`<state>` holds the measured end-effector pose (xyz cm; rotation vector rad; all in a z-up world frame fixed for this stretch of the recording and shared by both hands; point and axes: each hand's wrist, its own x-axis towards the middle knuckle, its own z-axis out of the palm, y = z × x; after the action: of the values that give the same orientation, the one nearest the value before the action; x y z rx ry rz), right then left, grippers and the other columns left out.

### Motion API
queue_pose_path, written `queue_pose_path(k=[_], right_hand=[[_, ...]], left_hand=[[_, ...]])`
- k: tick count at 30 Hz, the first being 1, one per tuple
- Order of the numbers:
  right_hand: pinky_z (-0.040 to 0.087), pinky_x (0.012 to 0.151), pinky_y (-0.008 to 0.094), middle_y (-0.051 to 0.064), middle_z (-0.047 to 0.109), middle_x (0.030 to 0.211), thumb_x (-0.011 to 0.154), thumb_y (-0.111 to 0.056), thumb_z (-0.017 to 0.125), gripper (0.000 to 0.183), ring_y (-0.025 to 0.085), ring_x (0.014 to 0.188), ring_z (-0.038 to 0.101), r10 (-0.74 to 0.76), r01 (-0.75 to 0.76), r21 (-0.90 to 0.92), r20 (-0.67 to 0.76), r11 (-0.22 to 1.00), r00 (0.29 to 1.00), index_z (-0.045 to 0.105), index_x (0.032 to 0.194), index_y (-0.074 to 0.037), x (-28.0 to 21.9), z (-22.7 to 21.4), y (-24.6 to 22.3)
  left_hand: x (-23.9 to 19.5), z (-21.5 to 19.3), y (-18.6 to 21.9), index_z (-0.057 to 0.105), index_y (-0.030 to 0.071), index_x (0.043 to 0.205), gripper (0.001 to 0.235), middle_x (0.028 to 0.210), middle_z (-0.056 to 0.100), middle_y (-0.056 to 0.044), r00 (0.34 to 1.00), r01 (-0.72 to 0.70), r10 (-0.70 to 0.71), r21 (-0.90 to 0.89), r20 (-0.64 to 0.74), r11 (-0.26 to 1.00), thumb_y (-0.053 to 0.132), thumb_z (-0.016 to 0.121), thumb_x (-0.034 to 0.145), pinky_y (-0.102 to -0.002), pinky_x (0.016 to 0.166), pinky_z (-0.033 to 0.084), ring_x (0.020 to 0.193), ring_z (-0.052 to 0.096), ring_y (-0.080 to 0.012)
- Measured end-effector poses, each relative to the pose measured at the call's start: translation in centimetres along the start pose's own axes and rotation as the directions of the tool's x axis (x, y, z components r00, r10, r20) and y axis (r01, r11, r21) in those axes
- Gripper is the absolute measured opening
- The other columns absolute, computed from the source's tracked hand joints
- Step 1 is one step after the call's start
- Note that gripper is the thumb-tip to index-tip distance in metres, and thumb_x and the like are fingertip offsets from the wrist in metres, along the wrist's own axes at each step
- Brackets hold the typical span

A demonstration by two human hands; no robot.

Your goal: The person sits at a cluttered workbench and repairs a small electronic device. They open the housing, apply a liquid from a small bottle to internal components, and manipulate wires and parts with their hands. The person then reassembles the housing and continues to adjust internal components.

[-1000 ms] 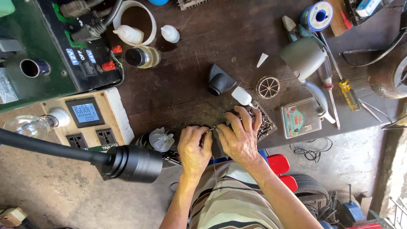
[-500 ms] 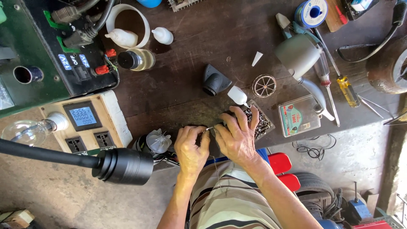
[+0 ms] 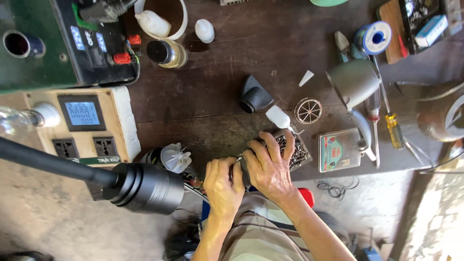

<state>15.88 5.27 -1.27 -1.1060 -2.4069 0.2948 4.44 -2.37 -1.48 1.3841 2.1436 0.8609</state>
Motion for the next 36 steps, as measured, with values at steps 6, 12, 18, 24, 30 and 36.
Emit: queue_pose_path(k=[6,12,18,24,30,36], right_hand=[[0.029,0.106,0.072,0.01,0.065,0.1,0.092,0.001,0.064,0.007,0.036,0.108,0.061,-0.136,0.135,0.046,0.029,0.99,0.99,0.07,0.093,-0.004,-0.7,0.3,1.3],[0.025,0.11,0.072,0.009,0.066,0.1,0.094,-0.001,0.065,0.006,0.037,0.106,0.063,-0.191,0.187,0.089,0.04,0.978,0.981,0.07,0.093,-0.002,-1.0,0.3,1.4],[0.027,0.108,0.073,0.008,0.068,0.094,0.091,0.001,0.07,0.005,0.035,0.103,0.063,-0.203,0.201,0.092,0.015,0.975,0.979,0.071,0.088,-0.003,-0.8,0.4,1.4],[0.026,0.107,0.073,0.007,0.068,0.094,0.092,-0.001,0.071,0.005,0.035,0.103,0.063,-0.191,0.188,0.118,0.012,0.975,0.982,0.072,0.087,-0.003,-0.9,0.4,1.5],[0.025,0.107,0.071,0.007,0.068,0.096,0.092,-0.002,0.07,0.004,0.035,0.102,0.062,-0.182,0.179,0.141,0.007,0.974,0.983,0.072,0.088,-0.002,-0.8,0.3,1.6],[0.025,0.107,0.071,0.004,0.07,0.093,0.093,-0.002,0.07,0.007,0.034,0.101,0.062,-0.178,0.174,0.154,0.016,0.973,0.984,0.073,0.086,-0.003,-0.7,0.3,1.7]], left_hand=[[-1.6,0.5,0.0,0.068,0.005,0.09,0.004,0.086,0.069,-0.008,0.987,0.067,-0.074,-0.05,-0.143,0.996,0.001,0.068,0.089,-0.036,0.069,0.051,0.073,0.059,-0.0261],[-2.4,1.3,-0.1,0.067,0.005,0.093,0.006,0.089,0.068,-0.007,0.975,0.161,-0.175,-0.109,-0.139,0.981,0.0,0.066,0.089,-0.032,0.069,0.056,0.077,0.062,-0.0227],[-3.0,1.8,-0.6,0.07,0.012,0.095,0.007,0.094,0.07,-0.003,0.944,0.318,-0.324,-0.082,-0.067,0.944,0.01,0.068,0.089,-0.033,0.064,0.057,0.076,0.072,-0.0204],[-1.8,1.2,-0.2,0.07,0.006,0.086,0.002,0.082,0.07,-0.006,0.978,0.146,-0.153,-0.06,-0.141,0.987,0.004,0.07,0.085,-0.035,0.066,0.052,0.074,0.06,-0.0236],[-1.6,1.0,-0.2,0.07,0.006,0.086,0.004,0.082,0.07,-0.006,0.982,0.132,-0.136,-0.044,-0.13,0.99,0.003,0.071,0.084,-0.034,0.065,0.052,0.073,0.06,-0.023],[-1.4,1.0,0.0,0.07,0.005,0.084,0.005,0.081,0.071,-0.006,0.982,0.136,-0.14,-0.037,-0.127,0.99,0.001,0.072,0.083,-0.034,0.065,0.052,0.072,0.061,-0.0226]])
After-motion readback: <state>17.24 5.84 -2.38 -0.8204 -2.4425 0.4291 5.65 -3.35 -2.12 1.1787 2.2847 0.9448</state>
